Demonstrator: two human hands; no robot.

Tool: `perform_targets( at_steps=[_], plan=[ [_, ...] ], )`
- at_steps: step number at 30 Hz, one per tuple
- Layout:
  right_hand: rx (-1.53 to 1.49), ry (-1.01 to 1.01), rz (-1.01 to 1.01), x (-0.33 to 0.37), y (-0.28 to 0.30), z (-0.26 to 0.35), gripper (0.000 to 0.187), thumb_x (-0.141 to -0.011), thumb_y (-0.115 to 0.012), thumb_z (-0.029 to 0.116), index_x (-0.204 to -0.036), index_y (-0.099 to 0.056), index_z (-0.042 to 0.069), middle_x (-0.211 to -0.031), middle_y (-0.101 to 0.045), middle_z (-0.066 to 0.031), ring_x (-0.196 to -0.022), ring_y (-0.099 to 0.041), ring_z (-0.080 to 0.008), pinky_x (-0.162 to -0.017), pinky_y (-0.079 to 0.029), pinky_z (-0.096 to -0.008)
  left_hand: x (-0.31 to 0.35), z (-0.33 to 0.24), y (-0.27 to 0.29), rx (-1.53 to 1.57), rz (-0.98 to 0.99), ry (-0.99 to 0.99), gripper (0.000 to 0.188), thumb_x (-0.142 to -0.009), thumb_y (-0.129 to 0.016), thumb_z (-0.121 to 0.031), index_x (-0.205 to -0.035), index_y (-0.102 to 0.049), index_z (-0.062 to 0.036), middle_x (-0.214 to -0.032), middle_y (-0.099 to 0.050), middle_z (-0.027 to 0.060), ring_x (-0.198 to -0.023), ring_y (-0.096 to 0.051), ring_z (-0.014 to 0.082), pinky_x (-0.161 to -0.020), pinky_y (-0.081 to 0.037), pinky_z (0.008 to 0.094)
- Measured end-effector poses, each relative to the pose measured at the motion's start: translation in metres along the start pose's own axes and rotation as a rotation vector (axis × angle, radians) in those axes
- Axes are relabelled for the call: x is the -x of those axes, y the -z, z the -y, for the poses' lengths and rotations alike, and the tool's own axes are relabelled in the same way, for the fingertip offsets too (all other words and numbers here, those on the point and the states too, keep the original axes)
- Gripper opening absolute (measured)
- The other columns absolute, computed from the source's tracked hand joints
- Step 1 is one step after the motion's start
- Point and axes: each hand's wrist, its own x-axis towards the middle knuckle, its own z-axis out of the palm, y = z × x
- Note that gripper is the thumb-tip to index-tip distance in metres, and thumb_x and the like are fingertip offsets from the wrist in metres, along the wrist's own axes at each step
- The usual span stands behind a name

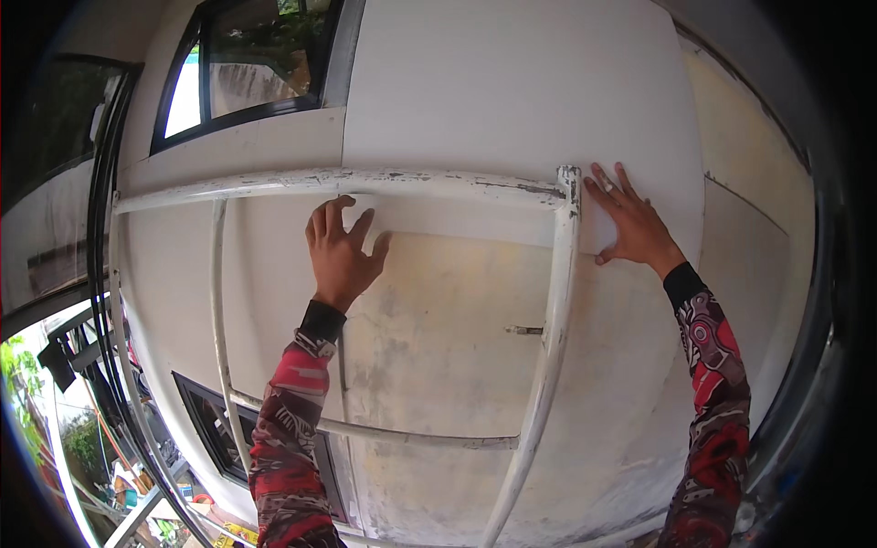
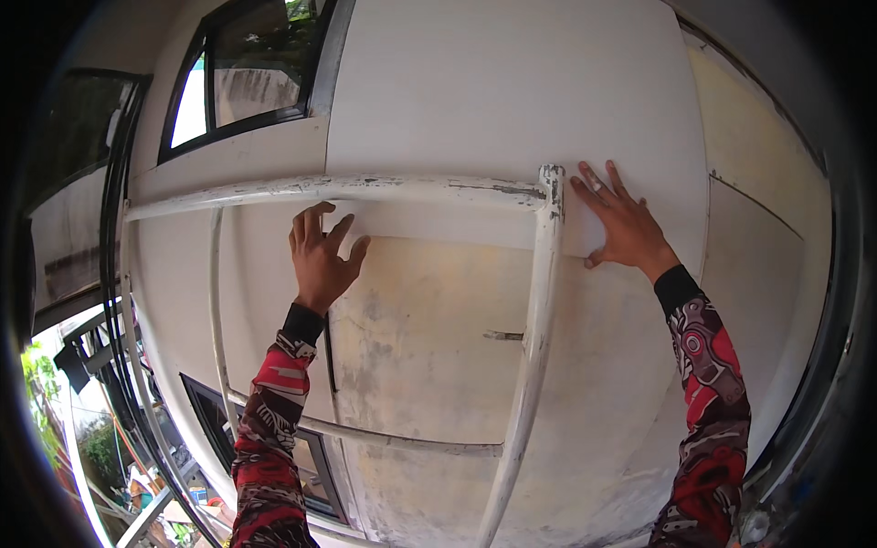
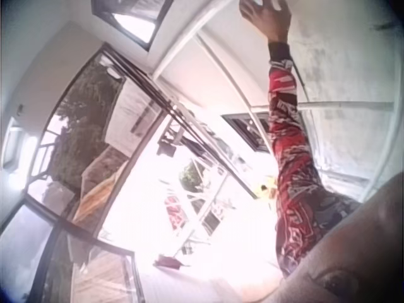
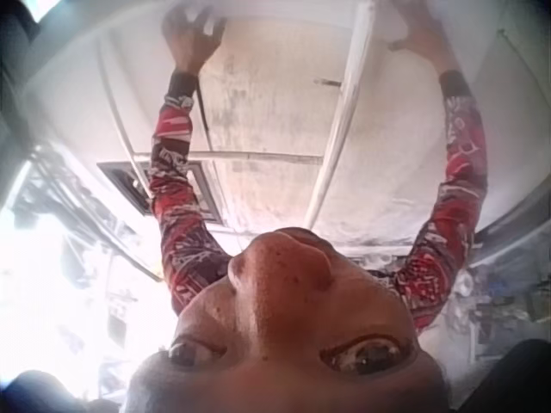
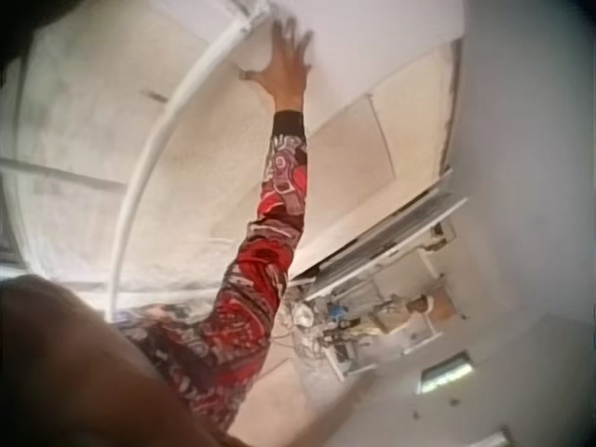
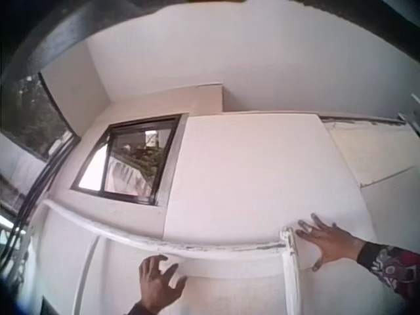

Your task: The person picks up a panel by hand, positions and aligns it against the wall to test the fit, and then lowers it.

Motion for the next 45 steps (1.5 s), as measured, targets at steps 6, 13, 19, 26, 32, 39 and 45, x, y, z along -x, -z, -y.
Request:
perform_targets(
  at_steps=[6, 13, 19, 26, 32, 39, 45],
  plan=[
    [0.000, -0.003, 0.014, 0.000, -0.003, -0.008, 0.140, -0.047, -0.102, 0.031, -0.166, -0.028, 0.027, -0.177, -0.011, 0.0068, -0.162, -0.005, -0.0360, -0.108, -0.039, -0.0840, -0.097, -0.034, -0.016, 0.190, 0.017, -0.176, 0.048, -0.099, -0.066, -0.021, -0.143, -0.059, -0.0029, -0.147, -0.058, 0.0210, -0.139, -0.052, 0.0411, -0.114, -0.043, 0.0535],
    [0.030, -0.001, 0.012, -0.003, -0.005, -0.004, 0.142, -0.047, -0.101, 0.038, -0.166, -0.024, 0.031, -0.176, -0.010, 0.0091, -0.163, -0.006, -0.0338, -0.108, -0.041, -0.0835, -0.221, -0.028, -0.098, -0.125, 0.381, 0.049, 0.079, -0.104, -0.049, -0.061, -0.161, -0.036, -0.0092, -0.171, -0.031, 0.0157, -0.157, -0.030, 0.0384, -0.119, -0.033, 0.0666],
    [0.066, 0.010, -0.007, 0.000, -0.001, -0.012, 0.142, -0.048, -0.101, 0.038, -0.167, -0.023, 0.032, -0.176, -0.009, 0.0098, -0.162, -0.006, -0.0336, -0.108, -0.040, -0.0845, -0.249, -0.028, -0.114, -0.200, 0.379, 0.025, 0.092, -0.093, -0.056, -0.072, -0.162, -0.035, -0.0146, -0.173, -0.027, 0.0077, -0.158, -0.028, 0.0351, -0.114, -0.035, 0.0720],
    [0.008, -0.003, 0.011, -0.003, -0.006, -0.008, 0.139, -0.050, -0.101, 0.036, -0.166, -0.025, 0.033, -0.177, -0.009, 0.0091, -0.163, -0.005, -0.0318, -0.112, -0.032, -0.0858, -0.240, -0.024, -0.115, -0.227, 0.393, 0.030, 0.103, -0.088, -0.055, -0.081, -0.165, -0.030, -0.0164, -0.174, -0.024, 0.0069, -0.159, -0.024, 0.0338, -0.114, -0.033, 0.0748],
    [-0.236, -0.004, -0.086, -0.055, 0.034, 0.014, 0.112, -0.072, -0.091, 0.027, -0.166, -0.030, 0.027, -0.176, -0.018, 0.0011, -0.163, -0.010, -0.0331, -0.118, -0.020, -0.0832, -0.236, -0.028, -0.109, -0.237, 0.331, 0.001, 0.100, -0.088, -0.055, -0.080, -0.163, -0.034, -0.0158, -0.173, -0.027, 0.0053, -0.159, -0.025, 0.0336, -0.112, -0.034, 0.0770],
    [-0.198, 0.081, -0.173, -0.151, 0.054, 0.109, 0.089, -0.087, -0.074, 0.040, -0.164, -0.036, 0.015, -0.172, -0.027, -0.0138, -0.159, -0.020, -0.0452, -0.118, -0.020, -0.0798, -0.244, -0.036, -0.097, -0.247, 0.365, 0.007, 0.085, -0.094, -0.055, -0.066, -0.159, -0.042, -0.0125, -0.169, -0.036, 0.0092, -0.154, -0.036, 0.0367, -0.107, -0.046, 0.0719],
    [-0.207, -0.080, -0.299, -0.235, 0.047, 0.205, 0.140, -0.066, -0.080, 0.078, -0.157, -0.028, -0.014, -0.162, -0.031, -0.0388, -0.156, -0.019, -0.0553, -0.121, -0.010, -0.0758, -0.268, -0.012, -0.080, -0.146, 0.415, -0.093, 0.058, -0.097, -0.058, -0.044, -0.144, -0.058, -0.0100, -0.148, -0.061, 0.0106, -0.132, -0.063, 0.0301, -0.099, -0.057, 0.0514]
  ],
)
